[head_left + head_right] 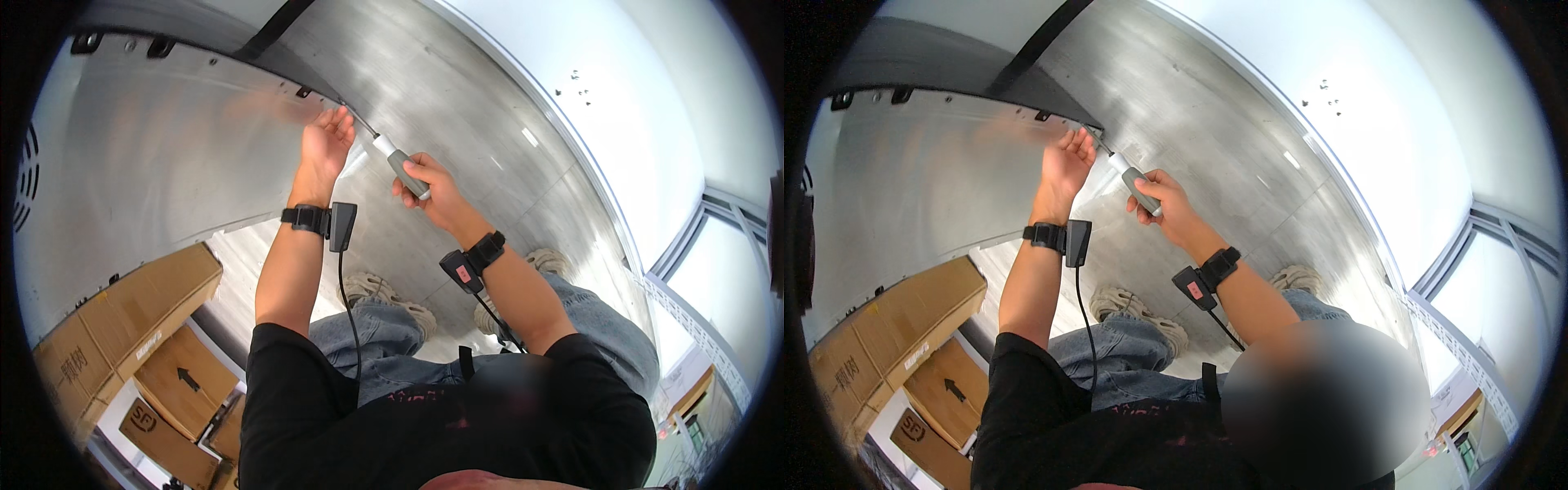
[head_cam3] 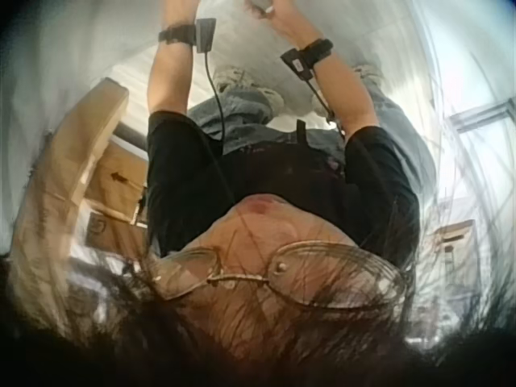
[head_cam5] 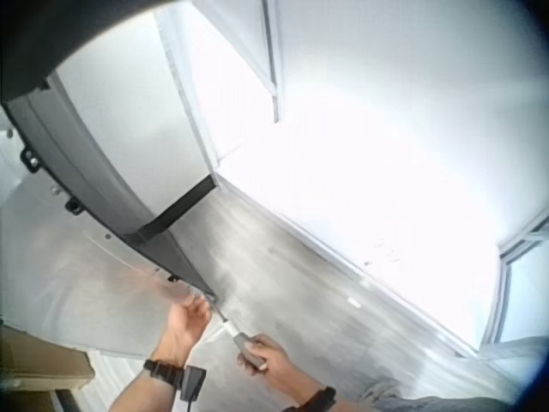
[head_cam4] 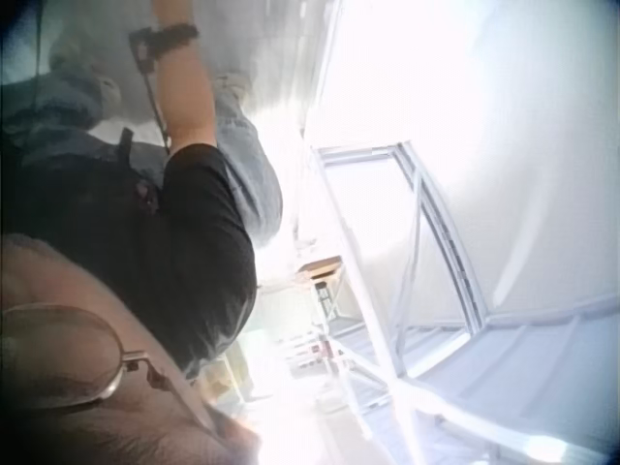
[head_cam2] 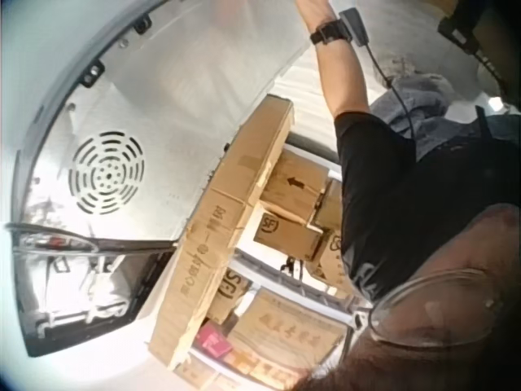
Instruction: The person uses a screwdriver to tighten screws on the back panel of a computer case. They systematically move from one screw to the next, securing the panel in place.
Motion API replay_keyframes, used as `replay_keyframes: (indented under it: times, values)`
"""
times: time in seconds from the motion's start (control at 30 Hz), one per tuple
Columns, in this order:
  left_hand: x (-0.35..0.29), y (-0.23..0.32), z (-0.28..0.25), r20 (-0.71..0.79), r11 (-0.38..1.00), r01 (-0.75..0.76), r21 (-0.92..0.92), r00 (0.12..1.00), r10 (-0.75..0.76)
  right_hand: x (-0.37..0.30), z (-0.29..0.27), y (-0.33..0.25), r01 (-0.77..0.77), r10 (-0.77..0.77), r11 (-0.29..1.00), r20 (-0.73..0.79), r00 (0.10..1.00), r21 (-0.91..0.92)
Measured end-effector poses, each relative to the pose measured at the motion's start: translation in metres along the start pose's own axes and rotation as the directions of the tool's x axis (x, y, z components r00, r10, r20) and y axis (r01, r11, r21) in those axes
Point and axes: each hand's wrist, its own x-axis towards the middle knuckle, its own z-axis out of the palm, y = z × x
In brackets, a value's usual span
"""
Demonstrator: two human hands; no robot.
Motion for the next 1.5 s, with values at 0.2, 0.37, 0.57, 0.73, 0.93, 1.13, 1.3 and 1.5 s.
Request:
replay_keyframes:
  times: [0.2, 0.37, 0.57, 0.73, 0.93, 1.13, 1.3, 1.5]
  values:
    - [-0.003, -0.028, 0.046, 0.079, 0.942, -0.069, 0.328, 0.996, 0.045, -0.008, -0.039, -0.036, 0.154, -0.159, 0.987, -0.112, 0.981, -0.051]
    - [-0.007, -0.086, 0.144, 0.315, 0.785, -0.19, 0.589, 0.949, -0.008, -0.036, -0.095, -0.057, 0.386, -0.358, 0.922, -0.313, 0.88, 0.032]
    - [0.02, -0.164, 0.231, 0.709, 0.341, -0.68, 0.649, 0.703, 0.052, -0.073, -0.139, -0.062, 0.602, -0.47, 0.794, -0.541, 0.698, 0.086]
    - [0.021, -0.192, 0.264, 0.819, -0.104, -0.813, 0.573, 0.571, 0.052, -0.089, -0.164, -0.056, 0.675, -0.474, 0.733, -0.647, 0.598, 0.088]
    - [0.029, -0.201, 0.265, 0.856, -0.219, -0.829, 0.514, 0.51, 0.08, -0.099, -0.166, -0.054, 0.685, -0.476, 0.725, -0.667, 0.573, 0.071]
    - [0.034, -0.198, 0.262, 0.896, -0.227, -0.867, 0.444, 0.431, 0.105, -0.099, -0.164, -0.05, 0.685, -0.483, 0.726, -0.666, 0.569, 0.058]
    - [0.031, -0.181, 0.249, 0.781, 0.185, -0.793, 0.581, 0.607, 0.147, -0.099, -0.157, -0.047, 0.662, -0.51, 0.749, -0.628, 0.588, 0.011]
    - [0.027, -0.124, 0.192, 0.407, 0.948, 0.005, 0.319, 0.903, -0.141, -0.072, -0.128, -0.04, 0.586, -0.569, 0.801, -0.467, 0.677, -0.125]
